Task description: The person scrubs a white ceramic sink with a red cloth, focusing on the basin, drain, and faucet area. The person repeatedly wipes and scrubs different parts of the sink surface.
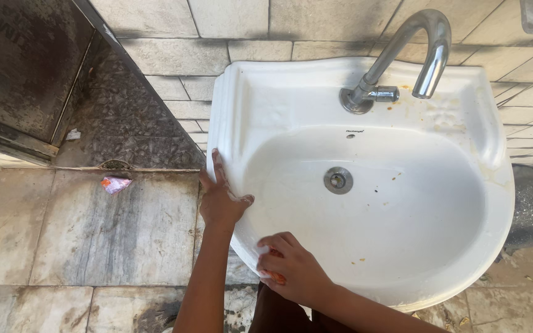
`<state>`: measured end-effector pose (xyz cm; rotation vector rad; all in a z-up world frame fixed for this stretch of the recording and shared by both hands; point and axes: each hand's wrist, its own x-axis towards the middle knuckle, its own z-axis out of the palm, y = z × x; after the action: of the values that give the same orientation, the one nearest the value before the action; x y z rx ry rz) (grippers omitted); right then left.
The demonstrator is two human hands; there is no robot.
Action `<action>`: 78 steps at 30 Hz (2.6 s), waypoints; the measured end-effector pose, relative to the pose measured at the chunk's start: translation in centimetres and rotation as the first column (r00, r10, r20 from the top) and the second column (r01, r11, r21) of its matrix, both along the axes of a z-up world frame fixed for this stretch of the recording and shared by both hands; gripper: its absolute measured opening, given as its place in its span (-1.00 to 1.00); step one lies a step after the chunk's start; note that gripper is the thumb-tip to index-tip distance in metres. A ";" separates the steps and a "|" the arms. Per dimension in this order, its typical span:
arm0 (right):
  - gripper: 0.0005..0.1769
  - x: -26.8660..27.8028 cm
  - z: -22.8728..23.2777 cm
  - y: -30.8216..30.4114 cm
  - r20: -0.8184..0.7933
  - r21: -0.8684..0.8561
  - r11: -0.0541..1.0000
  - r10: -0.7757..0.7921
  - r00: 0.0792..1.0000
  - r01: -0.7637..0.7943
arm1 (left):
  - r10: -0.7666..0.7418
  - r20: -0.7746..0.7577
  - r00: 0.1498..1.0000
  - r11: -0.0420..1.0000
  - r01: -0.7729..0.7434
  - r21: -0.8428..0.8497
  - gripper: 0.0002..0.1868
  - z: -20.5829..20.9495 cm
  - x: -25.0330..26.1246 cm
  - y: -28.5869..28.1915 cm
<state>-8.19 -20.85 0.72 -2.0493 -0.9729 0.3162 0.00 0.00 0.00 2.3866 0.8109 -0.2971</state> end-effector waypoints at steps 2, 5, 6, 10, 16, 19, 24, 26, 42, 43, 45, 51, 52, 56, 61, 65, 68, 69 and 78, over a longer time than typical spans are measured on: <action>-0.81 -0.3 0.0 0.3 -0.012 -0.038 0.999 -0.033 0.999 0.032 | -0.016 0.032 0.999 1.000 0.016 -0.002 0.53 -0.3 -0.3 0.3; -0.77 -1.4 0.6 -3.1 0.008 -0.073 0.997 -0.001 1.000 0.001 | -0.012 0.079 0.997 1.000 0.013 -0.010 0.54 -0.9 -0.6 -0.1; -0.76 -1.6 1.0 -5.2 0.024 -0.079 0.997 0.025 0.999 -0.023 | -0.005 0.097 0.995 1.000 0.006 -0.011 0.55 -1.0 -0.5 0.0; -0.85 -1.8 2.5 -14.8 0.044 -0.217 0.975 0.068 0.997 -0.057 | -0.011 0.110 0.994 1.000 0.010 0.010 0.57 -1.7 -0.4 0.1; -0.81 -1.0 3.0 -15.4 0.041 -0.339 0.940 0.049 0.998 -0.032 | -0.007 0.037 0.999 1.000 0.006 0.023 0.57 -1.6 -0.2 0.3; -0.78 -1.6 2.0 -8.8 0.112 -0.132 0.990 0.060 0.992 -0.045 | -0.010 -0.009 1.000 0.999 0.011 0.041 0.57 -1.3 0.0 0.2; -0.80 -2.0 2.3 -8.0 0.111 -0.037 0.996 0.082 0.990 -0.078 | 0.008 -0.006 1.000 0.999 -0.008 0.033 0.56 -0.5 -0.4 -0.1; -0.84 -1.4 2.7 -13.4 0.098 -0.124 0.978 0.183 0.978 -0.170 | 0.010 -0.016 1.000 1.000 -0.009 0.015 0.55 -0.3 -0.4 -0.4; -0.87 -3.5 -0.3 -11.5 0.311 -0.081 0.997 0.025 0.950 0.001 | -0.572 0.087 0.816 0.807 0.579 -0.115 -0.04 2.4 -6.1 -10.9; -0.87 -3.3 -0.4 -11.5 0.321 -0.052 0.999 0.031 0.947 -0.015 | -0.612 0.049 0.790 0.759 0.603 -0.246 -0.14 2.9 -6.7 -11.4; -0.85 -2.6 0.2 -15.7 0.280 -0.102 0.991 0.115 0.953 -0.089 | -0.711 -0.015 0.703 0.676 0.677 -0.291 -0.30 3.4 -7.5 -11.5; -0.68 2.2 2.7 -29.8 0.358 -0.262 0.963 0.149 0.922 -0.054 | -0.867 -0.158 0.472 0.494 0.782 -0.379 -0.29 1.7 -9.8 -14.6; -0.65 2.5 3.0 -30.5 0.359 -0.265 0.964 0.134 0.924 -0.037 | -0.856 -0.159 0.491 0.513 0.776 -0.367 -0.26 1.2 -10.1 -15.3; -0.76 -0.4 1.7 -25.0 0.373 -0.131 0.962 -0.174 0.911 0.238 | -0.843 -0.162 0.512 0.535 0.770 -0.349 -0.24 -0.5 -10.3 -16.8; -0.76 -2.4 -0.6 -19.2 0.343 -0.036 0.999 -0.022 0.939 0.037 | -0.800 -0.227 0.555 0.599 0.729 -0.331 -0.19 -2.4 -10.1 -17.1; -0.72 -2.0 -1.2 -27.9 0.493 -0.116 0.993 0.033 0.869 0.028 | -0.884 -0.113 0.454 0.463 0.817 -0.342 -0.02 -3.3 -9.9 -17.8; -0.60 -0.3 -1.8 -36.5 0.568 -0.122 0.971 -0.102 0.817 0.207 | -0.902 -0.146 0.406 0.431 0.825 -0.365 0.04 -3.2 -9.4 -19.8; -0.61 -0.1 -2.4 -37.6 0.529 -0.139 0.935 -0.209 0.823 0.326 | -0.905 -0.150 0.399 0.425 0.815 -0.394 0.03 -2.9 -8.8 -20.5; -0.68 -6.7 -5.7 -29.2 0.465 0.008 0.505 -0.766 0.444 0.863 | -0.881 0.117 0.458 0.384 0.837 -0.390 0.01 -1.7 -7.2 -25.4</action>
<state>-14.88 -50.01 -4.99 -2.6023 -0.0087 -0.6039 -7.18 -25.38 -1.69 2.1665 -0.5634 -0.9235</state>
